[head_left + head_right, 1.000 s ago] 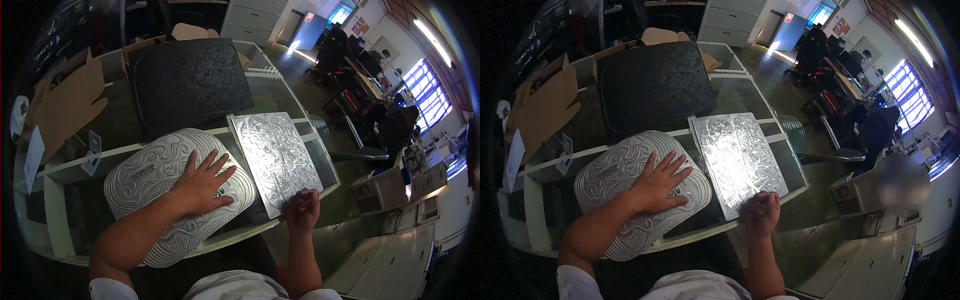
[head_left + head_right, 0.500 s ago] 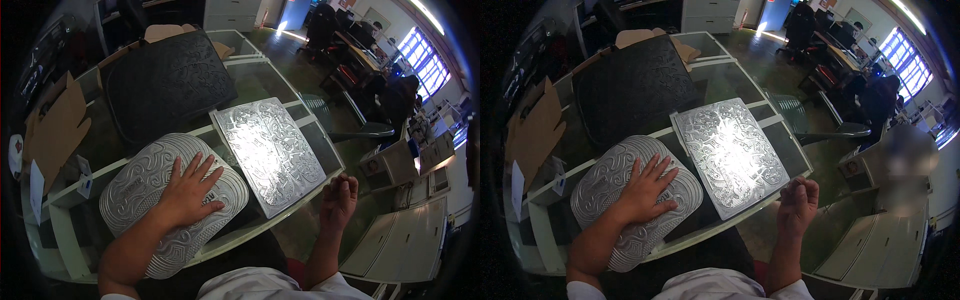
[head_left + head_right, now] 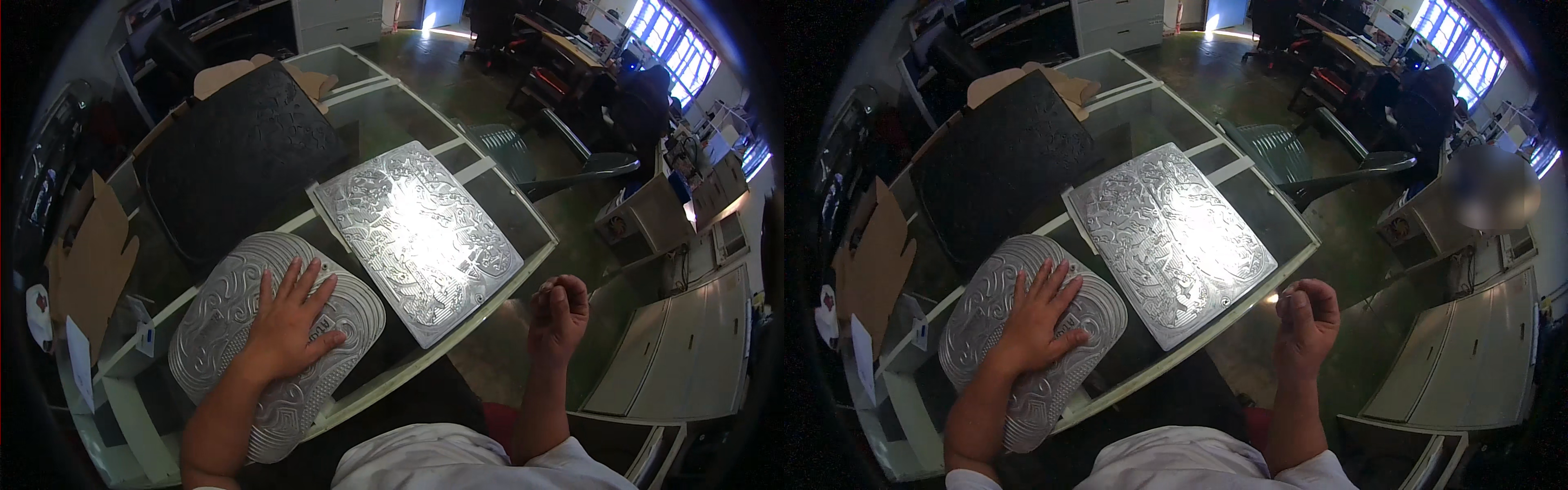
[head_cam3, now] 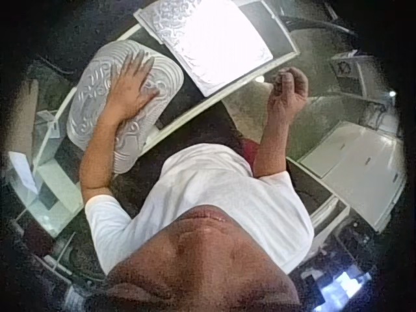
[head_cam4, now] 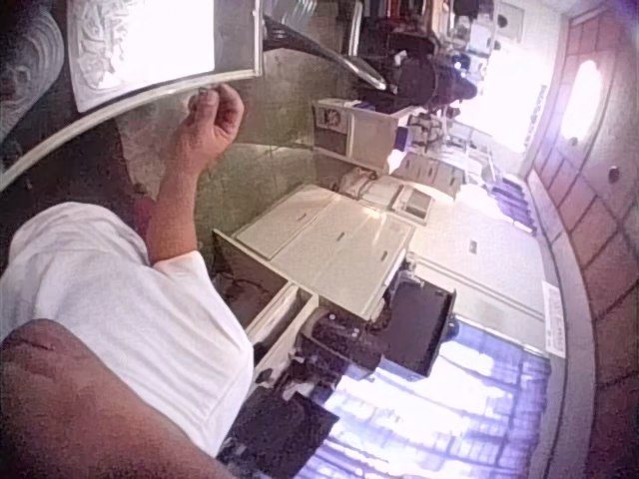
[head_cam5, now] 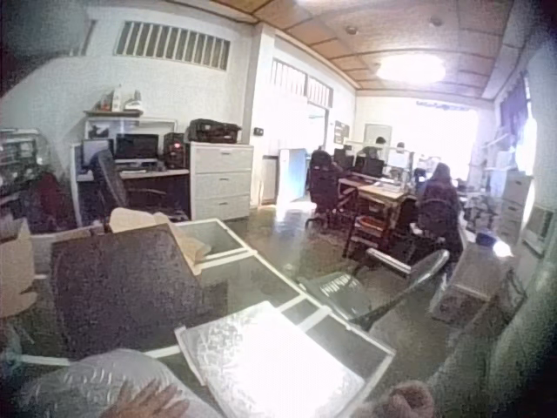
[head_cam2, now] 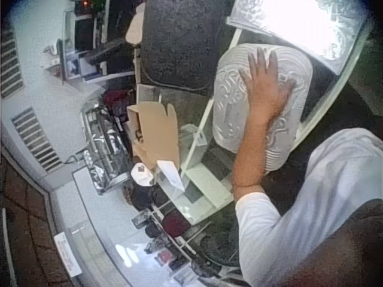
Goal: The person holds a patterned metal plate on a glass table and scrapes along its edges and grooves using a small hand tool.
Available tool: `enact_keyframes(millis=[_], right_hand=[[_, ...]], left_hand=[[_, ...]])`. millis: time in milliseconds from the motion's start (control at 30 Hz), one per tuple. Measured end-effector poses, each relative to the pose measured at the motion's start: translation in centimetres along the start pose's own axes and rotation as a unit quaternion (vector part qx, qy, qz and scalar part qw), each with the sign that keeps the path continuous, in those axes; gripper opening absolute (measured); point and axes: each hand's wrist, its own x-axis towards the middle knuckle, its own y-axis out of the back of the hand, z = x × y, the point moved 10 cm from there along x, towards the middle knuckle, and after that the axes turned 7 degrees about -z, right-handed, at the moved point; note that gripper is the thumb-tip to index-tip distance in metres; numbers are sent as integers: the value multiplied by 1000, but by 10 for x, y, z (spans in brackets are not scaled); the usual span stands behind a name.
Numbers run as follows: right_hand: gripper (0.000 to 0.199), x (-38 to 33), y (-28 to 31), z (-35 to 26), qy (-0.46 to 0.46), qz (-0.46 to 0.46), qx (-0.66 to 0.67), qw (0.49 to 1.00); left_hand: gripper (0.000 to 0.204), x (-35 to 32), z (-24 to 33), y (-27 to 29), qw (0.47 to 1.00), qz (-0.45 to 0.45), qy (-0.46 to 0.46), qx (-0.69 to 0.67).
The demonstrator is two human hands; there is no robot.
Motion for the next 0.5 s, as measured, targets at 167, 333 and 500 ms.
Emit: enact_keyframes(millis=[167, 333, 500], right_hand=[[22, -11, 5, 14, -51, -11, -49, 997], [22, -21, -30, 27, -73, -71, -150, 983], [18, -18, -42, 37, -56, -119, -126, 983]], left_hand=[[82, 1, -1, 1, 1000, 1, 7, -2], [80, 0, -1, 0, 1000, 5, 3, 4], [80, 1, 0, -2, 1000, 12, 0, 2]])
